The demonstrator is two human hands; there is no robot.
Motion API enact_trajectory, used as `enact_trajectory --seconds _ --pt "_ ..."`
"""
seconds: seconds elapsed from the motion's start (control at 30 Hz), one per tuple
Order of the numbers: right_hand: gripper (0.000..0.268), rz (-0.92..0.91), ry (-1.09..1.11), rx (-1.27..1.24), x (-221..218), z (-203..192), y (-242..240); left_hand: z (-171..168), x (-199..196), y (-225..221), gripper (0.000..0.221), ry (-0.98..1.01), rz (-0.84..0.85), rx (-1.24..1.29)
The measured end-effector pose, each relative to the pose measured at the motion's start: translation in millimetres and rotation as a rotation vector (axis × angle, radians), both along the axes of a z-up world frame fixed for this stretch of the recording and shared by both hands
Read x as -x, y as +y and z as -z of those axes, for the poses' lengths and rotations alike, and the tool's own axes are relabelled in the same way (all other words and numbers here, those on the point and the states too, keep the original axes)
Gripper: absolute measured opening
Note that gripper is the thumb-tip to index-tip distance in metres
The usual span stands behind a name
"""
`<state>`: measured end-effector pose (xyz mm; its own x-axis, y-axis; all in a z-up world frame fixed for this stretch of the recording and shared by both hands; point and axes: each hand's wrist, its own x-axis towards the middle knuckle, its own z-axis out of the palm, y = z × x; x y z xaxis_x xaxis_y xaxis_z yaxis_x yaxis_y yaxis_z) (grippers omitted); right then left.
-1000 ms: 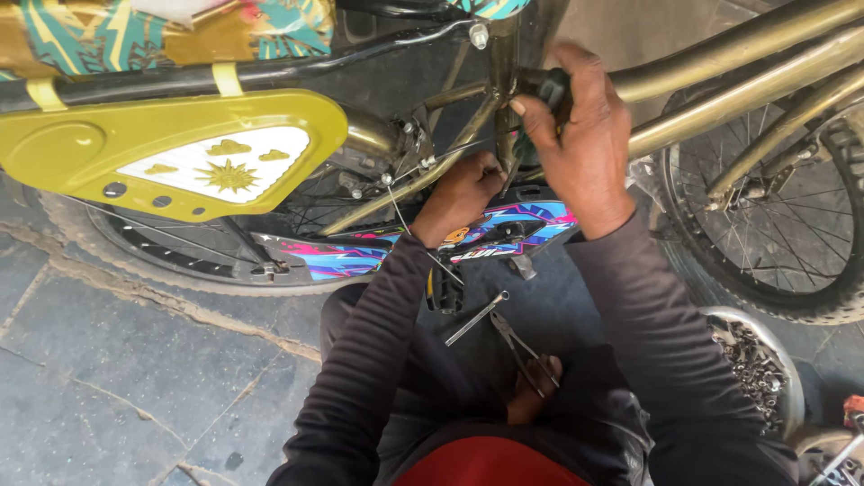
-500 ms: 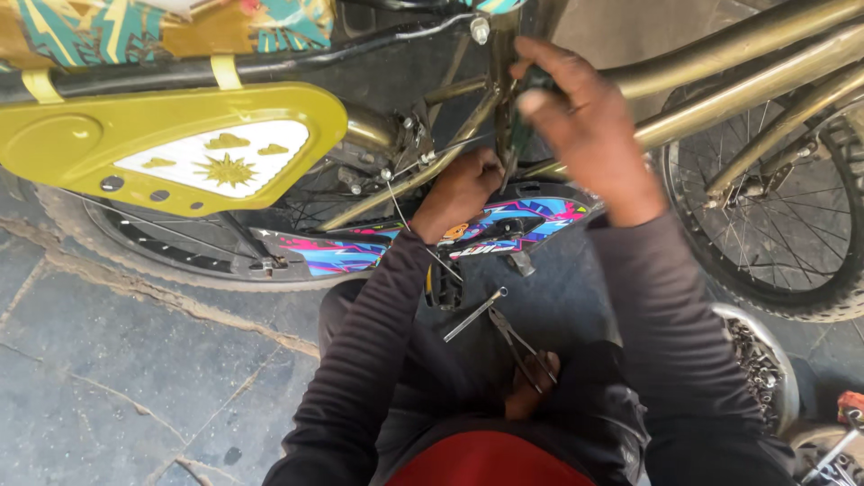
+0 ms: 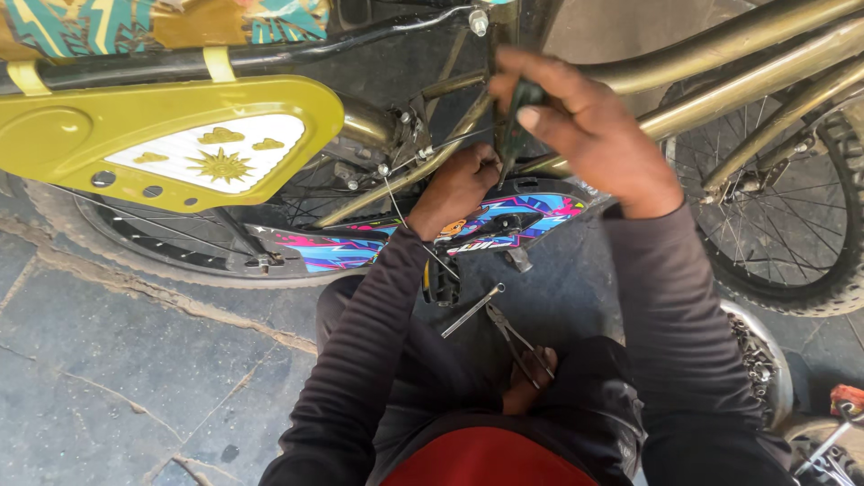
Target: The person uses a screwdriver and pliers to adjust and reattach a plastic chain guard onto a bicycle frame while sitting on the floor.
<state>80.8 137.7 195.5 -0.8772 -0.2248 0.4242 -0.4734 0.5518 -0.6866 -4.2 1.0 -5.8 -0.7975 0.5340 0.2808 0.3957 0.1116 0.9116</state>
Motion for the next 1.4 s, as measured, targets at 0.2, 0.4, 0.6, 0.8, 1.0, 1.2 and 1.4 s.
enact_trajectory --seconds 0.2,0.4,0.6,0.8,1.0,1.2,1.4 --pt "0.045 0.523 0.418 -0.367 8 27 -17 0 1 2 0.018 -0.003 0.000 0.027" --pt "0.035 0.092 0.006 0.194 5 18 6 8 3 2 0.017 0.068 0.005 -0.030" --pt "0.036 0.473 0.209 0.095 10 34 -3 1 -4 -2 0.018 0.019 0.014 0.008" --pt "0.041 0.267 0.338 -0.116 7 32 17 -7 -3 -2 0.017 0.029 0.005 0.006" --pt "0.041 0.516 0.192 -0.195 5 33 -1 -4 -6 -3 0.016 -0.024 0.019 0.017" --pt "0.048 0.185 0.463 -0.286 -6 20 0 -2 -5 -5 0.015 0.001 0.020 0.006" --pt "0.037 0.420 -0.063 0.163 -3 14 -11 -3 -1 -3 0.012 0.070 0.026 -0.034"
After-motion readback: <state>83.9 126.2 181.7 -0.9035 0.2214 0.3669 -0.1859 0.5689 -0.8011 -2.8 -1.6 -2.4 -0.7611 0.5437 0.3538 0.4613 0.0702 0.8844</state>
